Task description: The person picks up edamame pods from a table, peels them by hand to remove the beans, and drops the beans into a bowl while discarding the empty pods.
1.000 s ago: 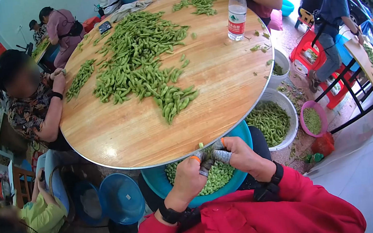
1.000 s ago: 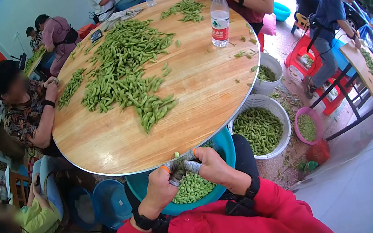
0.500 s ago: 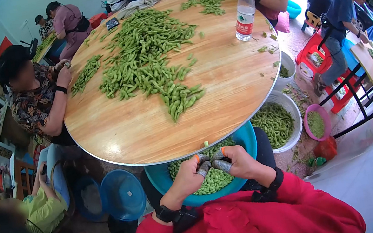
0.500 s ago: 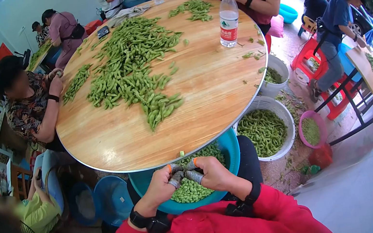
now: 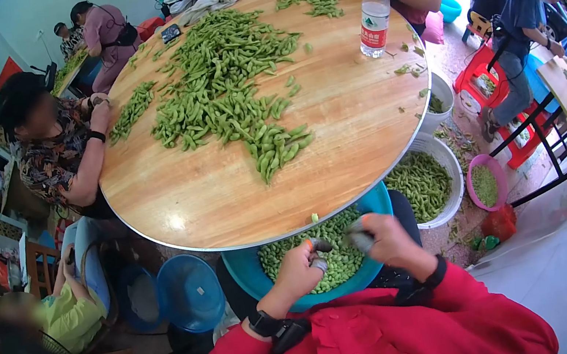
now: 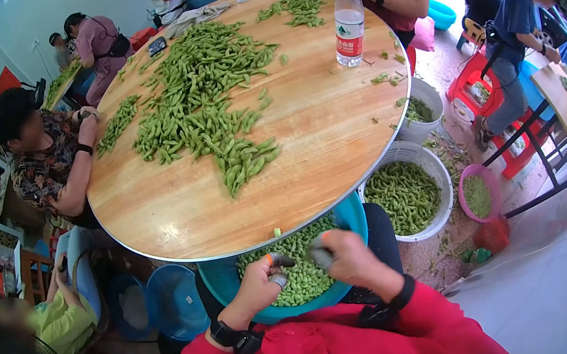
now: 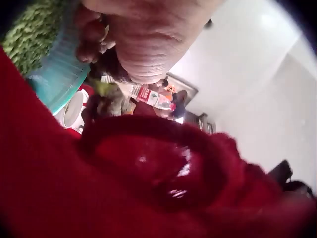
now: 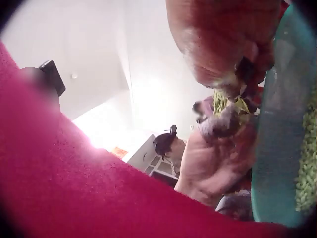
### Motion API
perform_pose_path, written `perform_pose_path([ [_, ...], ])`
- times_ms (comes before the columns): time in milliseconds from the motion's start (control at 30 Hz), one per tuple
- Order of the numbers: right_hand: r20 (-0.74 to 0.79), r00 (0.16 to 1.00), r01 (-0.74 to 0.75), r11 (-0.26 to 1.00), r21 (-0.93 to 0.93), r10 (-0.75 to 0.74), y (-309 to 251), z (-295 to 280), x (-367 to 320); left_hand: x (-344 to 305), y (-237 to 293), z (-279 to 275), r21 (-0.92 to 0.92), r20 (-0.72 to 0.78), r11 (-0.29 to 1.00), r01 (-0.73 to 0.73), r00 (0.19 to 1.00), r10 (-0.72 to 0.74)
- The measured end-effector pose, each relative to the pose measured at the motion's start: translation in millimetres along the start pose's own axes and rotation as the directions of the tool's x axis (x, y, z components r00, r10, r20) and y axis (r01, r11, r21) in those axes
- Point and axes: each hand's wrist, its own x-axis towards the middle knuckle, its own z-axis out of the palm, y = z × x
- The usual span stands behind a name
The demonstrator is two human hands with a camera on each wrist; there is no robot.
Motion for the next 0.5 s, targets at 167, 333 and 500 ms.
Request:
perform_pose_path([
  [167,-0.356,0.884,-0.437,0.808,-0.396,0.303,39,-83,-13,2,16,-11,0.197,-0.068,0.976,-0.095,0.992,0.110],
  [333,-0.434,0.855,-0.406,0.887,-0.221,0.283,55,-95,-24,51,62,-39,0.505,-0.223,0.821,-0.268,0.878,0.424],
  [500,-0.283,0.932,-0.258,0.963,-0.078,0.227,26,-63,-8,125,64,-57,0.861,-0.185,0.488,-0.146,0.802,0.567],
])
